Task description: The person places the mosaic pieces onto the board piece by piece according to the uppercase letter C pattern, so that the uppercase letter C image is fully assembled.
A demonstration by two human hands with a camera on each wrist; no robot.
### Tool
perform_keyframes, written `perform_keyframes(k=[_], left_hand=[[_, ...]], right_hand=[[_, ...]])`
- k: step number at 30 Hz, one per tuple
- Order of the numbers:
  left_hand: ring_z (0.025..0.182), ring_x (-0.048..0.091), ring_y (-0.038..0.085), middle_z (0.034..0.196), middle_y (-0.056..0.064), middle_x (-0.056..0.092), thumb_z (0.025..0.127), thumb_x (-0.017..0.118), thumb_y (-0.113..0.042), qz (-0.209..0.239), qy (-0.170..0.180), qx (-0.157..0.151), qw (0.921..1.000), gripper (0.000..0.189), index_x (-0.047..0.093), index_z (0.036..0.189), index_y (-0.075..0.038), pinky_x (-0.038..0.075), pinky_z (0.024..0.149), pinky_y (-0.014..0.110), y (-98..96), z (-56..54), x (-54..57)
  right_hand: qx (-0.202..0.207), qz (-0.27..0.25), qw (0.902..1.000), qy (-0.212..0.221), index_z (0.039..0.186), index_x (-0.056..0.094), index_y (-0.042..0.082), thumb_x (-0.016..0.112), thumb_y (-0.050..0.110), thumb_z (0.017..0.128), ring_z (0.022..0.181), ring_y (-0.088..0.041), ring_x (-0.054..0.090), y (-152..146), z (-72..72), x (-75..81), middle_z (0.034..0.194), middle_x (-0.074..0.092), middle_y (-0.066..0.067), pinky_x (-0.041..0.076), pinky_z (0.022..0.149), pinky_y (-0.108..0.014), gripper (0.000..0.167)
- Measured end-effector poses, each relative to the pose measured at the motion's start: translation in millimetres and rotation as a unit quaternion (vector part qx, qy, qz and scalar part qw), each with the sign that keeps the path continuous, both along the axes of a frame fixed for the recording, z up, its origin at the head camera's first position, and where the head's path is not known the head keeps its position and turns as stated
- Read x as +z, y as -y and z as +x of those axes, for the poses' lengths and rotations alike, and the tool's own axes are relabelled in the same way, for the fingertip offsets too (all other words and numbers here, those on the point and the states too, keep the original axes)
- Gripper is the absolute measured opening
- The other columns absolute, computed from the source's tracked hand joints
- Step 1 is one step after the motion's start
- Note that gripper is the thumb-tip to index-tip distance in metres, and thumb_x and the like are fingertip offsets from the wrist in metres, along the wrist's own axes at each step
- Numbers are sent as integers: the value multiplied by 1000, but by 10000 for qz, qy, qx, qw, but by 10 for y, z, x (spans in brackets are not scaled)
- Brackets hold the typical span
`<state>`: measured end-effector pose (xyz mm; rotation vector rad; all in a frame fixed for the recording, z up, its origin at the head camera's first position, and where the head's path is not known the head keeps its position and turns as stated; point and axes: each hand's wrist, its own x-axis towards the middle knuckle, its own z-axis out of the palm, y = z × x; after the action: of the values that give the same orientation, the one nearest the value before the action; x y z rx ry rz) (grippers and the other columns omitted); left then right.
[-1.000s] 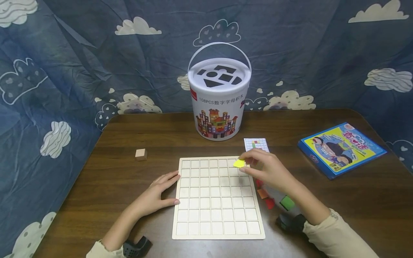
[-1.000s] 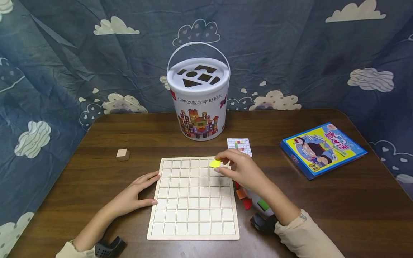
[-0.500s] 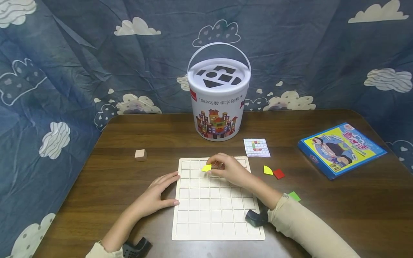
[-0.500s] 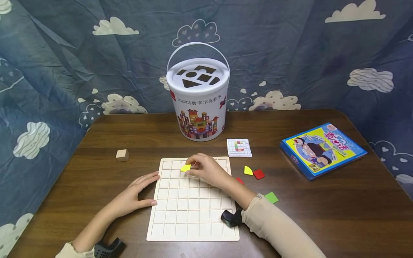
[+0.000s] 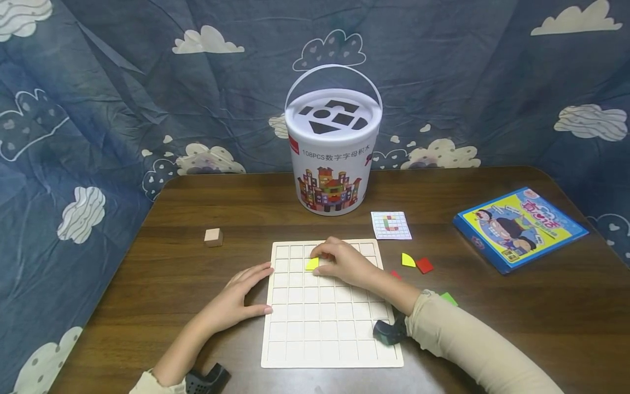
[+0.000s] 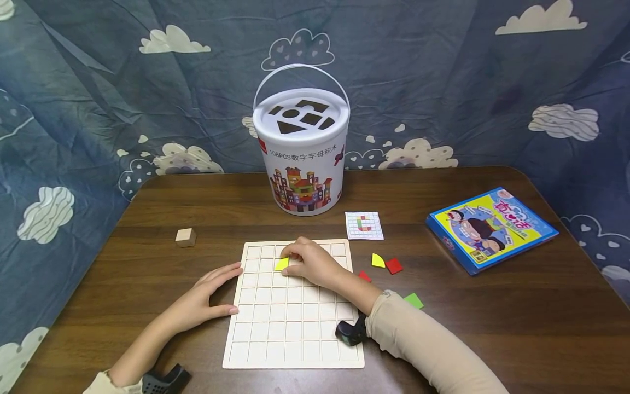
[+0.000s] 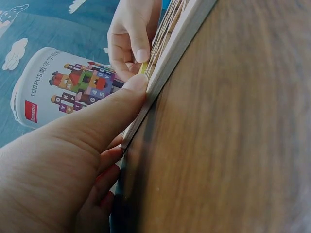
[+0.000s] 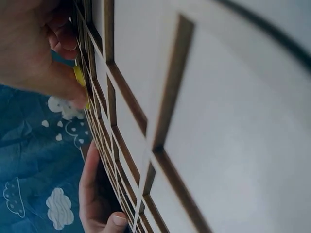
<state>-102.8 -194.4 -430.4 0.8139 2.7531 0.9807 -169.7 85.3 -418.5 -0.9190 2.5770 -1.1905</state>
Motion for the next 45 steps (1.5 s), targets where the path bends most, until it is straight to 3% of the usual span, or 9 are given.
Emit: perform_keyframes(k=[18,28,33,37,42,45], left_hand=[[128,26,27,142,0,31,75,67,-46,72,-12,22,10000,74,39,136,-15,22,99,53,7,0,10],[128,26,27,142,1,31,75,67,-47,22,-22,3,10000,75,39,136,-14,22,100,51,1,-7,7],[128,26,27,142,1,31,75,66,-48,5,-55,-3,10000,75,40,136,-14,22,100,51,1,-4,4],[128,26,27,143,1,31,75,65,-49,2,-39,-6,10000,75,39,136,-14,22,100,51,1,-2,4],[129,26,27,143,0,30,75,64,-50,-13,-19,-19,10000,75,39,136,-15,22,100,51,4,-5,-2],[129,25,27,143,0,30,75,64,-50,-3,-25,-32,10000,75,39,136,-15,22,100,51,7,-8,-1]], right_hand=[[67,100,9997,220,105,66,14,67,16,82,73,-13,43,13,-3,23,92,51,4,41,62,-26,23],[178,135,9987,450,122,56,14,68,22,81,90,-16,50,-122,47,143,104,54,-1,44,76,-33,43],[63,-229,9992,326,127,51,13,68,25,81,100,-24,52,-321,120,337,117,52,-8,44,83,-40,51],[-240,-332,9991,129,127,50,13,67,25,81,105,-27,50,-579,194,457,123,50,-6,41,87,-44,50],[-738,-70,9972,-127,127,50,11,69,22,80,114,-29,44,-980,289,490,127,48,-7,37,90,-51,52],[-996,39,9950,-11,128,49,12,70,25,79,120,-33,37,-1202,340,445,130,45,-11,32,91,-57,56]])
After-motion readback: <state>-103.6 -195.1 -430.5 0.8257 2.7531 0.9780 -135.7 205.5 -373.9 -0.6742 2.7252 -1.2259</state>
